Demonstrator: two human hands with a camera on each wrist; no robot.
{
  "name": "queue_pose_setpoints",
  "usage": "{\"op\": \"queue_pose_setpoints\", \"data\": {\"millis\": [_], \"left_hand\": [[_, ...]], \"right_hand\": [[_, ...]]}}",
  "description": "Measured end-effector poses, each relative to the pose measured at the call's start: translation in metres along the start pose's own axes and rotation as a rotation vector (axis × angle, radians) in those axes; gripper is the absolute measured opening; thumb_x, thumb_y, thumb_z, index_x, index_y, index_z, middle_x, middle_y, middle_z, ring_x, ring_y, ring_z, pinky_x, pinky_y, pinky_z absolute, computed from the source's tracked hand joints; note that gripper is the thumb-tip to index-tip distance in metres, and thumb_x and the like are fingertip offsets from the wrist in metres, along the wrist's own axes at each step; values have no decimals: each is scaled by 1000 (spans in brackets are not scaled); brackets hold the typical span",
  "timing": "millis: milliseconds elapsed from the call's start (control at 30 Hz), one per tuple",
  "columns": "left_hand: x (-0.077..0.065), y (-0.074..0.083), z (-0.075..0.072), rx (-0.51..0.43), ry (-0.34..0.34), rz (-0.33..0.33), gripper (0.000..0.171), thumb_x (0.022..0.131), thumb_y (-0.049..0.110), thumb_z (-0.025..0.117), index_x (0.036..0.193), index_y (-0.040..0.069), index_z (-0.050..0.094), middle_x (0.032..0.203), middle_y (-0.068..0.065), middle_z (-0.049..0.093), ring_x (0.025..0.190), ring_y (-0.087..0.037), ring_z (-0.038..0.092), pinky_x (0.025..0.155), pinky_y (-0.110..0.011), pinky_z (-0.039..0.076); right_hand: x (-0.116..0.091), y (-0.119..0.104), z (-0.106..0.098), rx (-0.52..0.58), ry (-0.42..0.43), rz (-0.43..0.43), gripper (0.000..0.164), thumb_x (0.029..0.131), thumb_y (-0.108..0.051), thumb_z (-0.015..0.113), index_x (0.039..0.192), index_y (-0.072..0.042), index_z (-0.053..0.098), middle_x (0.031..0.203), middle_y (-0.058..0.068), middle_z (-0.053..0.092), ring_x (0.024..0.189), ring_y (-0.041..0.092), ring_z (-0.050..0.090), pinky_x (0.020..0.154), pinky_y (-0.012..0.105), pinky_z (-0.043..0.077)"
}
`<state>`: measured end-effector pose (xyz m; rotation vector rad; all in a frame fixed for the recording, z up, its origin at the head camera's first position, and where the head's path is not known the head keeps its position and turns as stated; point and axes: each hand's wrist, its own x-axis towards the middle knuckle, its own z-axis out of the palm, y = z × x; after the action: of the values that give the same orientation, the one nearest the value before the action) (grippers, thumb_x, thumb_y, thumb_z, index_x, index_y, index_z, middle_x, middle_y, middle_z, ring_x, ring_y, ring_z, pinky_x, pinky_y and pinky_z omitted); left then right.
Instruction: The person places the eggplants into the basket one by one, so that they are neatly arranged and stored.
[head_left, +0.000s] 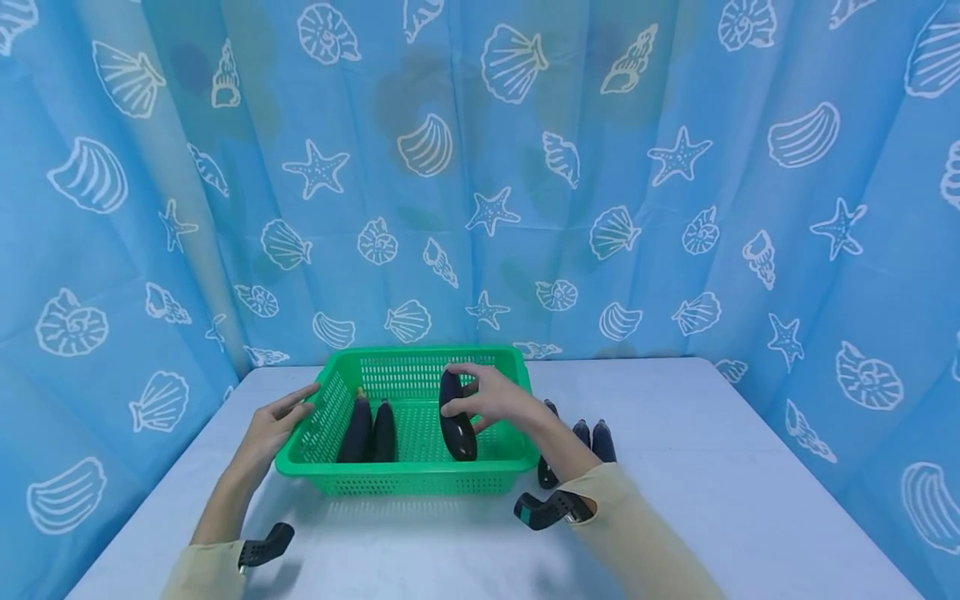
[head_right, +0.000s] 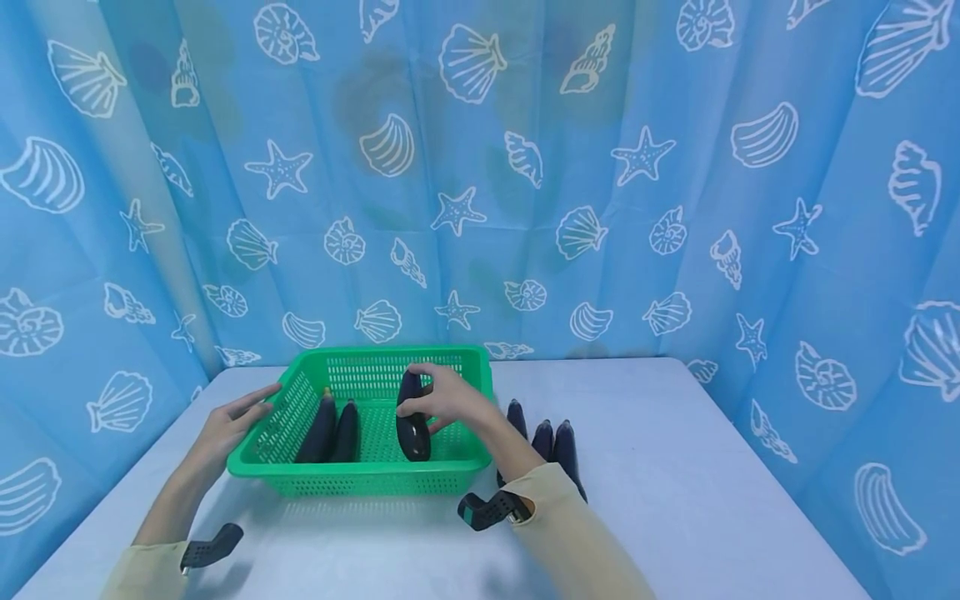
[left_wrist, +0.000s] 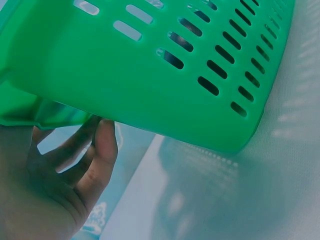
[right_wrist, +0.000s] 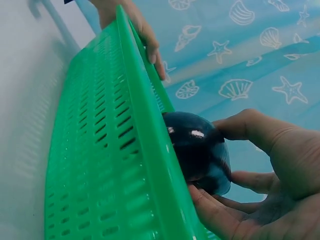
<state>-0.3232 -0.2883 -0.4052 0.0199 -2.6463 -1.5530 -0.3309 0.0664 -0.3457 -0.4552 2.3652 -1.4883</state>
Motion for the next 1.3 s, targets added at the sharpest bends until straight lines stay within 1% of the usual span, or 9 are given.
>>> {"op": "queue_pose_setpoints", "data": {"millis": [200,367,600,733,1033,1167,1300], "left_hand": [[-1,-1,-1,-6,3,8,57,102,44,46,152,18,39,160,-17,30,148,-41,26,118,-59,25],[-1,-2,0,-5,4,-6,57,102,45,46,152,19,38,161,-15,29,148,-41,26,118,-59,26],[0,-2,0,-4,3,-1,56,102,44,46,152,18,38,161,-16,29,148,-40,25,118,-60,25],[0,-2,0,-3,2,-1,56,102,44,46,152,18,39,160,-16,29,148,-40,26,118,-59,25],[1,0,-1,-15,1,14,57,102,44,47,151,17,39,160,-16,30,147,-40,28,118,-59,28],[0,0,-1,-10,0,7,55,103,42,46,152,18,39,160,-17,30,147,-40,27,118,-59,27],[0,0,0,-7,0,-5,54,103,41,46,152,18,39,160,-16,30,148,-40,27,118,-58,26]], "right_hand": [[7,0,8,28,-10,14,75,85,-21,76,150,-21,40,118,18,63,87,24,70,68,40,62],[13,1,15,48,-19,31,75,85,-18,76,150,-20,39,118,19,62,85,25,70,67,40,62],[19,0,29,15,-30,45,73,84,-20,77,149,-21,42,120,17,62,84,26,69,67,40,62],[23,-2,35,23,-20,58,73,84,-19,77,149,-21,42,119,16,63,85,26,69,68,40,62],[29,-10,47,38,-29,69,74,84,-17,77,149,-20,42,110,13,65,85,28,69,68,42,62],[31,-12,52,38,-29,82,74,84,-15,77,148,-19,42,109,14,65,84,28,70,68,43,62],[33,-13,58,41,-19,103,75,83,-14,78,148,-17,42,112,16,64,86,29,69,69,44,62]]}}
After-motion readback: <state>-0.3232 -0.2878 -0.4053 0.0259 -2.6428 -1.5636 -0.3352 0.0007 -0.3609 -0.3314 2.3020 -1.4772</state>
